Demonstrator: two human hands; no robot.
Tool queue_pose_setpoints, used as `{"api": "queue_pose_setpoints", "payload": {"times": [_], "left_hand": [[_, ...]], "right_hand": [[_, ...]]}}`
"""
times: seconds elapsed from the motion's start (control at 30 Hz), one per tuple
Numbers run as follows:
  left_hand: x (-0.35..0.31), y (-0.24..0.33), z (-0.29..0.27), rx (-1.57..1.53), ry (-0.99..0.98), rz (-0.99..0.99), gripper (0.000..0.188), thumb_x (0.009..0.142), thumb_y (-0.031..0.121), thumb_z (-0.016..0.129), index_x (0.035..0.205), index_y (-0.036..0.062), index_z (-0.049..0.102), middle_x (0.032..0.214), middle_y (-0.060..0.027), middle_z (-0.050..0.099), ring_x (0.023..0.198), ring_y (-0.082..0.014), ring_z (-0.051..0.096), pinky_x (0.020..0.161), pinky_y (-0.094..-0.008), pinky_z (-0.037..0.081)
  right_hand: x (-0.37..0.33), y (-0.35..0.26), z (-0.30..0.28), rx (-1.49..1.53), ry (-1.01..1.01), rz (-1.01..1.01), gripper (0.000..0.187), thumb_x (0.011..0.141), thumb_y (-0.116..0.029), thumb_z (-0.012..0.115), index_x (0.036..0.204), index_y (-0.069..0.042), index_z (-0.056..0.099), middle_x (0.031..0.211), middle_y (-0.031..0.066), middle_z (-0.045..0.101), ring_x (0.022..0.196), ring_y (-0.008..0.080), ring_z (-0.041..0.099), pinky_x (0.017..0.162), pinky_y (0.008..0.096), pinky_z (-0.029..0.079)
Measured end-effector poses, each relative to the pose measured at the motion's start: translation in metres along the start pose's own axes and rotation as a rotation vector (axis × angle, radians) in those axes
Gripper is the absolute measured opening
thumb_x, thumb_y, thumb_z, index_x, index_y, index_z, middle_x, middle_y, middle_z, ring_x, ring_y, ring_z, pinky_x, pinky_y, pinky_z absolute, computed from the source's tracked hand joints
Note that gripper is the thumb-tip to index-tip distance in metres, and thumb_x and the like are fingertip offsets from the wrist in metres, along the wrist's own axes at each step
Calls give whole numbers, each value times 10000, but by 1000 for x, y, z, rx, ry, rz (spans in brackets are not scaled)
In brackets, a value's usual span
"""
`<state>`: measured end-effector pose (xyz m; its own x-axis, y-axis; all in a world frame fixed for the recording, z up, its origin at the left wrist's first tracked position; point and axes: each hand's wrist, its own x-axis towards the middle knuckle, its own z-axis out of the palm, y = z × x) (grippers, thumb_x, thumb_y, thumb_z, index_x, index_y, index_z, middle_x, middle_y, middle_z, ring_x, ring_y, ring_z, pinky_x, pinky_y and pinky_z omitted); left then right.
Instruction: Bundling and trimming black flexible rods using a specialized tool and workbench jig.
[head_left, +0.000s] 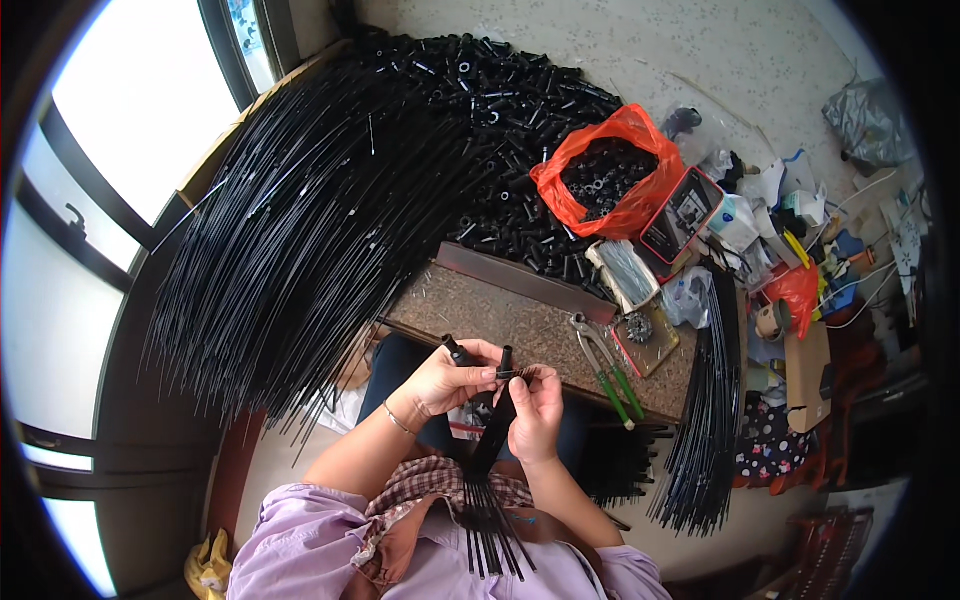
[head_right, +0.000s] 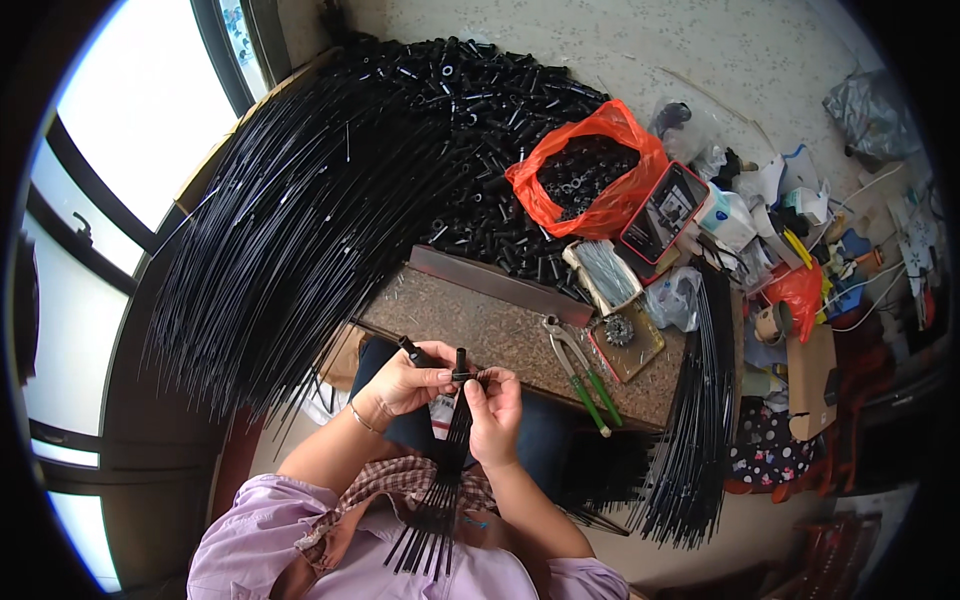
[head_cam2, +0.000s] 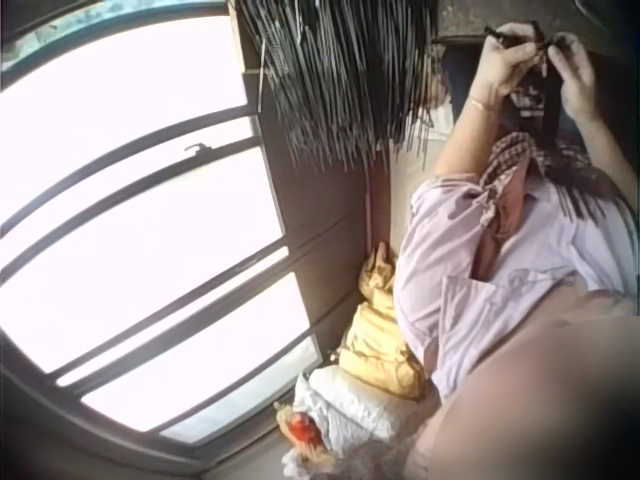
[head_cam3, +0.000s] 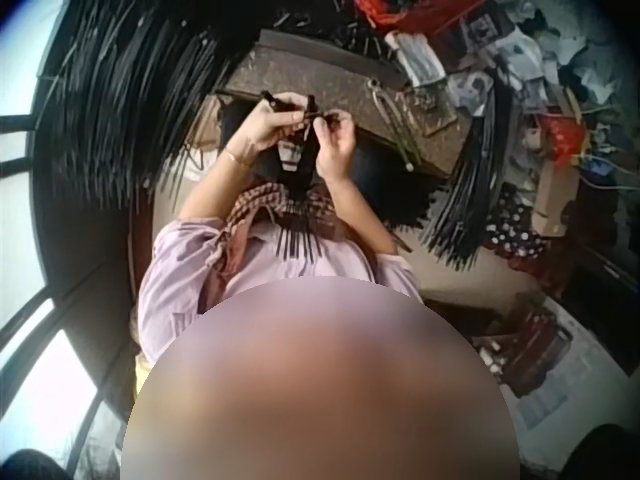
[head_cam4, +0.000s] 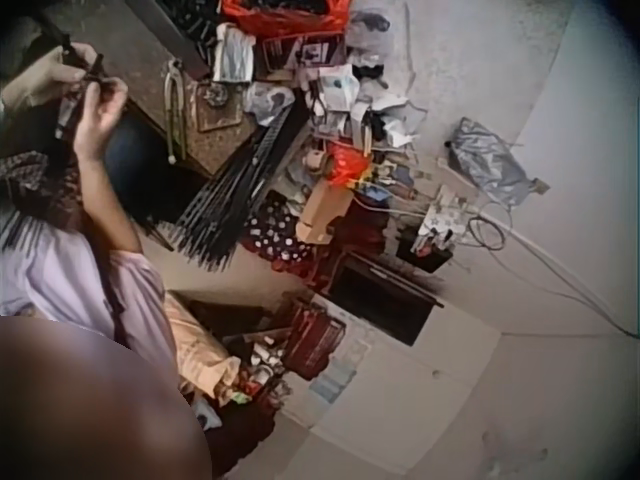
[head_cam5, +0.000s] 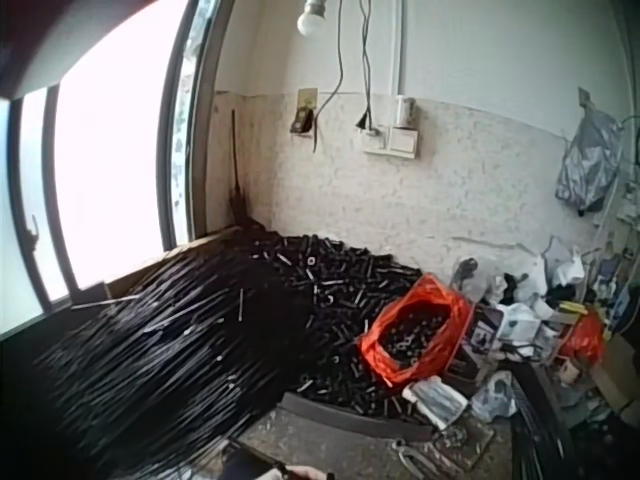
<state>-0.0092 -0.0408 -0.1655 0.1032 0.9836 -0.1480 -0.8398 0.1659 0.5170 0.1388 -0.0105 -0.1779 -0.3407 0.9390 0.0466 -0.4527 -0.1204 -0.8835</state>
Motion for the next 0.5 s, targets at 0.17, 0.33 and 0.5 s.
{"api": "queue_pose_setpoints", "payload": {"times": [0.17,0.33,0.5], "left_hand": [[-3,1,6,173,48,78,247,764,1,649,998,-31,578,944,-84,599,802,-159,591,746,-271,500],[-9,5,23,972,-26,552,310,711,5,699,1006,-2,604,917,-43,564,782,-109,550,714,-227,454],[-5,-12,7,766,162,318,266,730,-11,683,984,-10,603,873,-34,606,823,-118,563,743,-245,458]], "right_hand": [[2,0,1,18,-14,8,221,846,-82,587,1010,-39,445,927,47,545,799,117,527,669,246,453],[0,-6,7,-9,4,-18,226,848,-66,581,1027,-28,449,952,46,552,856,111,527,800,225,414],[5,-3,1,87,-36,85,210,856,-88,589,1016,-42,461,931,18,539,849,80,503,799,218,405]]}}
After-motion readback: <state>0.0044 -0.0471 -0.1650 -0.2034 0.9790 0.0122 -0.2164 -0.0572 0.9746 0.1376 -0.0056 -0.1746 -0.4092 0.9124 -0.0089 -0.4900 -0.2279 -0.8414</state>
